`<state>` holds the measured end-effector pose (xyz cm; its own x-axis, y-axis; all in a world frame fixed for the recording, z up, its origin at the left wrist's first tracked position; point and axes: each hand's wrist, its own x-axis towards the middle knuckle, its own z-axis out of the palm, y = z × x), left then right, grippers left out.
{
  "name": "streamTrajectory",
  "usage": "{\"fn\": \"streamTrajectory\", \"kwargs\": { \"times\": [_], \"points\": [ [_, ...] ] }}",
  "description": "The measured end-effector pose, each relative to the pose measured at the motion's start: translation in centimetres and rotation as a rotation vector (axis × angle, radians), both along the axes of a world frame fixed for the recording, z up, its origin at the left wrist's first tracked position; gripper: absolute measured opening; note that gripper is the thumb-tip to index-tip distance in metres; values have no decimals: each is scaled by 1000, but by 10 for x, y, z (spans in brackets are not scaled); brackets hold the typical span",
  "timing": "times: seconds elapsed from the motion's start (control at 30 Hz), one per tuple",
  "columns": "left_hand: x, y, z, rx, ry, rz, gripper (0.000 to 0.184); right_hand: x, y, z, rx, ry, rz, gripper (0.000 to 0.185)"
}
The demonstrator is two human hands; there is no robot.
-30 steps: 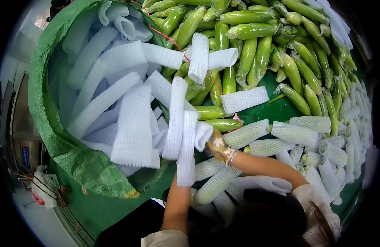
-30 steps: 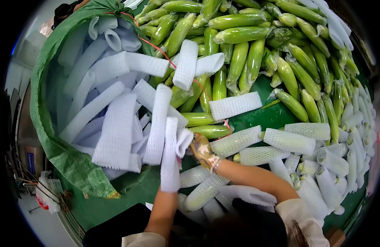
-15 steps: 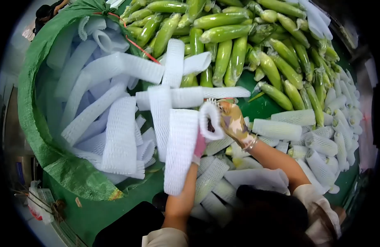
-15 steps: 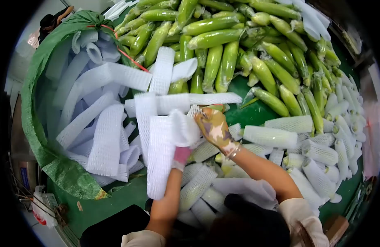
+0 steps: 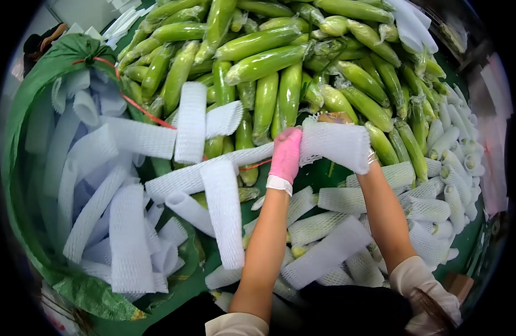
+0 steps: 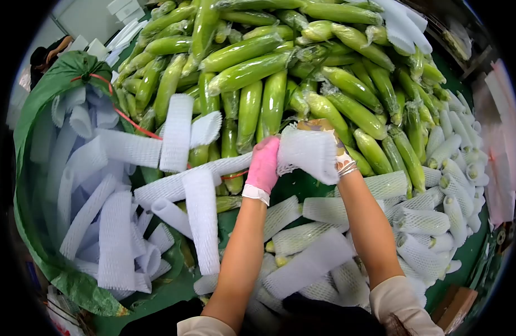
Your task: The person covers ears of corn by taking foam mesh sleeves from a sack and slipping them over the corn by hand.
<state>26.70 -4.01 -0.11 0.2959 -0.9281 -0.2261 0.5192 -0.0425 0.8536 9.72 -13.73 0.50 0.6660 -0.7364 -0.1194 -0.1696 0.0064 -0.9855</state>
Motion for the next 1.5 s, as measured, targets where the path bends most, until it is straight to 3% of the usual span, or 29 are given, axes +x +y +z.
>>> {"fn": "streamTrajectory", "kwargs": {
  "times": [0.07, 0.23, 0.3, 0.33, 0.37, 0.43, 0.5, 0.53, 0.57, 0.6, 0.63, 0.67, 0.7, 0.77, 0.83, 0.87, 0.9, 0.97, 1.03, 1.1, 1.17, 1.37, 1.5],
  "points": [
    [-7, -15, 2, 16, 208, -23, 25, -16, -17, -10, -6, 11, -32, 24],
    [-56, -40, -43, 142, 127, 140, 16, -43, -44, -66, -157, 135, -230, 25],
    [-71, -46, -101, 165, -199, 242, 16, -49, -42, -133, -483, 295, -438, 26],
    [-82, -51, -120, 51, -95, 380, 14, -45, -36, -153, -604, 371, -530, 26],
    [-94, -55, -140, -77, 0, 504, 20, -35, -23, -121, -473, 487, -563, 26],
    [-97, -48, -114, -53, -340, 557, 19, -19, -4, -57, -564, 775, -496, 18],
    [-89, -41, -115, 16, -784, 478, 13, -25, -8, -68, -919, 846, -454, 14],
    [-80, -51, -166, 159, -834, 351, 14, -19, -5, -50, -869, 1022, -426, 15],
    [-77, -31, -111, 315, -1125, 157, 25, -23, 10, -23, -885, 1005, -293, 30],
    [-74, -34, -142, 246, -1182, 70, 33, -27, 26, 6, -895, 980, -160, 49],
    [-73, -29, -142, 216, -1208, 45, 25, -41, 31, 0, -862, 820, -39, 69],
    [-71, -23, -146, 45, -1425, 20, 19, -51, 41, -2, -748, 830, 36, 71],
    [-74, -16, -130, 12, -1362, -39, 19, -60, 52, 0, -639, 853, 112, 72],
    [-95, -18, -147, -264, -583, -30, 23, -73, 80, 7, -613, 338, 13, 71],
    [-105, -8, -138, -259, 440, -11, 24, -61, 111, 73, -516, 238, -25, 67],
    [-110, 12, -94, -161, 842, -37, 24, -56, 120, 76, -385, 47, -97, 61],
    [-109, 24, -72, -173, 821, -25, 24, -59, 123, 66, -248, 42, -164, 56],
    [-107, 43, -44, 66, 210, -98, 28, -60, 130, 72, 109, -142, -192, 51],
    [-114, 58, -34, 86, 176, -72, 32, -69, 124, 31, 313, -390, -268, 48],
    [-119, 77, -9, 155, 31, -108, 31, -84, 113, -20, 338, -558, -266, 39],
    [-118, 94, 8, 307, -241, -187, 30, -85, 131, -12, 325, -631, -232, 36],
    [-129, 101, -36, 270, -214, -143, 35, -74, 146, 17, 708, -570, -302, 36],
    [-130, 103, -46, 266, -146, -138, 32, -68, 145, 15, 736, -549, -359, 37]
  ]
}}
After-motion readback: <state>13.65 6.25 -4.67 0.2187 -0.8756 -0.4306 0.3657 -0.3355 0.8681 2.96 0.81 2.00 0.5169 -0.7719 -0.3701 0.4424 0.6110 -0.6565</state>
